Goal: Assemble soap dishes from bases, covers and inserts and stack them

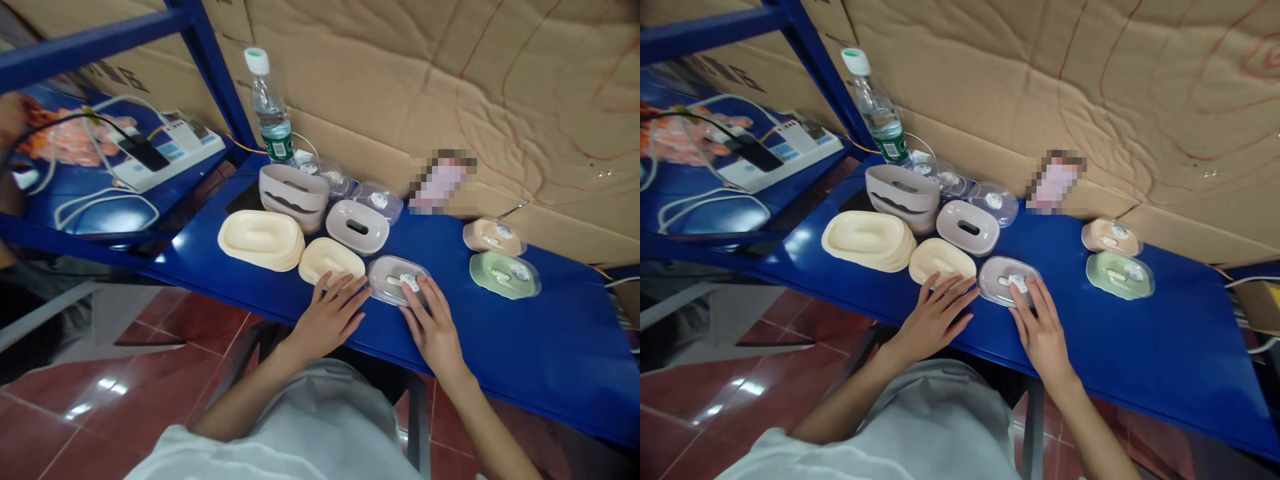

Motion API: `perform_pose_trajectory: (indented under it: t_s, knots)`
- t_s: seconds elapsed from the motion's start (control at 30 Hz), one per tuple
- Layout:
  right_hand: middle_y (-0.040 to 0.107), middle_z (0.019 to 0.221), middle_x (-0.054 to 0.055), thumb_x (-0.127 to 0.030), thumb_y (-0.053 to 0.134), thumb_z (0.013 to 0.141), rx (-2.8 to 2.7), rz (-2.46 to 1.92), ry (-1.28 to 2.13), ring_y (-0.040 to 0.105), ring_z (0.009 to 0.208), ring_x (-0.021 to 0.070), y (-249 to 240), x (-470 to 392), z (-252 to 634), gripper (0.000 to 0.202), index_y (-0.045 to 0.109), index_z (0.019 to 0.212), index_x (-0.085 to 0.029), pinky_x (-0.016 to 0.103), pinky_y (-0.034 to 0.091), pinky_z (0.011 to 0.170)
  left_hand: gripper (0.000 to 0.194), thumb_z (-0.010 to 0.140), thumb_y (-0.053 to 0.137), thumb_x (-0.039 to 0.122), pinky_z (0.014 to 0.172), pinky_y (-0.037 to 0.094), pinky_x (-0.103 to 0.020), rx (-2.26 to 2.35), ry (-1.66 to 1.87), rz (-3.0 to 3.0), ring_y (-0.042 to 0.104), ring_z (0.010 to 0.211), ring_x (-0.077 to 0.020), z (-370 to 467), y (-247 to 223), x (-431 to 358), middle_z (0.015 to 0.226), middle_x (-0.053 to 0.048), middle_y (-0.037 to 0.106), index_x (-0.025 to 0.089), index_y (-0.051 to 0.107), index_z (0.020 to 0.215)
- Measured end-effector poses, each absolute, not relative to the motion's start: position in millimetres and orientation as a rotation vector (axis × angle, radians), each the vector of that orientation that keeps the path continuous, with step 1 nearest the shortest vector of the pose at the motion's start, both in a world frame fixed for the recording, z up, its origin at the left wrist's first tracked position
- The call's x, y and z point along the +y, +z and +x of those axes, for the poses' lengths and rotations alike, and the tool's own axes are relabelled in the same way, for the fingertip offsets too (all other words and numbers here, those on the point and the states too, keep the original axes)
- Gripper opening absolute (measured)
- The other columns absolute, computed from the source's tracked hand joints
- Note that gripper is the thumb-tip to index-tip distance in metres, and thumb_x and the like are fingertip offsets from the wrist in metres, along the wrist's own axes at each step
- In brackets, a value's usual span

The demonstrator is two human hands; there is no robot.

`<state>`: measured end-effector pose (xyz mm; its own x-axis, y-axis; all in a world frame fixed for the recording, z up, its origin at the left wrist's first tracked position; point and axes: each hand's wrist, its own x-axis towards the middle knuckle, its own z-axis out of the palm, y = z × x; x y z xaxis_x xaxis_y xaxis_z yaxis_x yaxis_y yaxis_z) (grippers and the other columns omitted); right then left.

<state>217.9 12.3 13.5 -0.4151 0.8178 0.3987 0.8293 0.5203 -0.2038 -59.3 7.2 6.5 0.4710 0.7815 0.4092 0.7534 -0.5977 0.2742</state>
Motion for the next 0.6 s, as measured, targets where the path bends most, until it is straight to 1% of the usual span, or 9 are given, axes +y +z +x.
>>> perform_pose_trajectory:
  t_s: [0.1,0.17,0.27,0.33,0.37,0.43,0.5,0.53,0.6]
  knots:
    - [0.04,0.172,0.005,-0.019,0.059,0.105,-2.32,-1.35,0.012,0.043,0.159,0.0343,17,4,226,0.077,0.029,0.17,-0.045,0.062,0.051,0.124,0.04,0.11,0.057,0.031,0.138,0.015,-0.053,1.372,0.8,2.625,0.054,0.15,-0.027,-61,7,7,0.161,-0.007,0.06,0.023,0.06,0.149]
    - [0.043,0.171,0.003,-0.02,0.059,0.105,-2.322,-1.403,0.026,0.043,0.158,0.0352,21,-9,241,0.075,0.03,0.17,-0.045,0.064,0.051,0.123,0.038,0.109,0.058,0.029,0.136,0.02,-0.054,1.365,0.822,2.606,0.054,0.15,-0.0273,-62,7,7,0.159,-0.008,0.061,0.023,0.062,0.146]
    - [0.045,0.17,0.003,-0.024,0.06,0.104,-2.257,-1.568,-0.031,0.042,0.158,0.0398,24,-41,281,0.072,0.034,0.168,-0.044,0.073,0.047,0.121,0.035,0.107,0.06,0.025,0.134,0.028,-0.053,1.361,0.895,2.564,0.057,0.146,-0.0268,-64,8,7,0.153,-0.01,0.066,0.023,0.065,0.141]
    - [0.044,0.171,0.002,-0.03,0.06,0.103,-2.175,-1.689,-0.083,0.043,0.157,0.0433,22,-65,321,0.071,0.036,0.167,-0.044,0.078,0.045,0.119,0.032,0.107,0.06,0.024,0.133,0.029,-0.051,1.363,0.92,2.536,0.061,0.142,-0.0249,-63,9,8,0.148,-0.01,0.069,0.024,0.067,0.138]
    - [0.044,0.17,0.001,-0.034,0.06,0.102,-2.125,-1.742,-0.103,0.044,0.156,0.0439,20,-75,343,0.07,0.037,0.167,-0.046,0.079,0.045,0.119,0.031,0.107,0.06,0.023,0.134,0.029,-0.051,1.36,0.923,2.53,0.063,0.14,-0.0241,-63,10,8,0.147,-0.01,0.069,0.024,0.067,0.136]
    - [0.048,0.168,-0.001,-0.043,0.061,0.099,-1.982,-1.842,-0.163,0.047,0.153,0.0425,15,-89,392,0.069,0.039,0.164,-0.053,0.076,0.043,0.122,0.03,0.106,0.061,0.022,0.134,0.028,-0.05,1.347,0.921,2.535,0.065,0.138,-0.0234,-62,11,9,0.146,-0.01,0.07,0.023,0.069,0.135]
    - [0.052,0.164,0.002,-0.053,0.063,0.095,-1.813,-1.914,-0.266,0.049,0.151,0.0408,11,-91,443,0.069,0.041,0.16,-0.059,0.068,0.043,0.122,0.029,0.106,0.062,0.022,0.134,0.029,-0.05,1.332,0.93,2.548,0.066,0.137,-0.0236,-61,12,10,0.146,-0.011,0.07,0.023,0.069,0.134]
    - [0.054,0.163,0.005,-0.056,0.063,0.094,-1.735,-1.945,-0.318,0.05,0.151,0.0404,9,-86,468,0.069,0.042,0.16,-0.058,0.066,0.043,0.122,0.029,0.105,0.062,0.022,0.134,0.029,-0.05,1.328,0.932,2.552,0.066,0.136,-0.0237,-60,12,10,0.146,-0.011,0.07,0.023,0.069,0.133]
    - [0.061,0.155,0.015,-0.063,0.063,0.093,-1.635,-1.952,-0.436,0.055,0.146,0.0412,5,-64,514,0.069,0.049,0.159,-0.051,0.064,0.041,0.121,0.028,0.106,0.062,0.021,0.133,0.03,-0.051,1.326,0.928,2.557,0.066,0.136,-0.024,-60,11,11,0.147,-0.012,0.069,0.024,0.07,0.132]
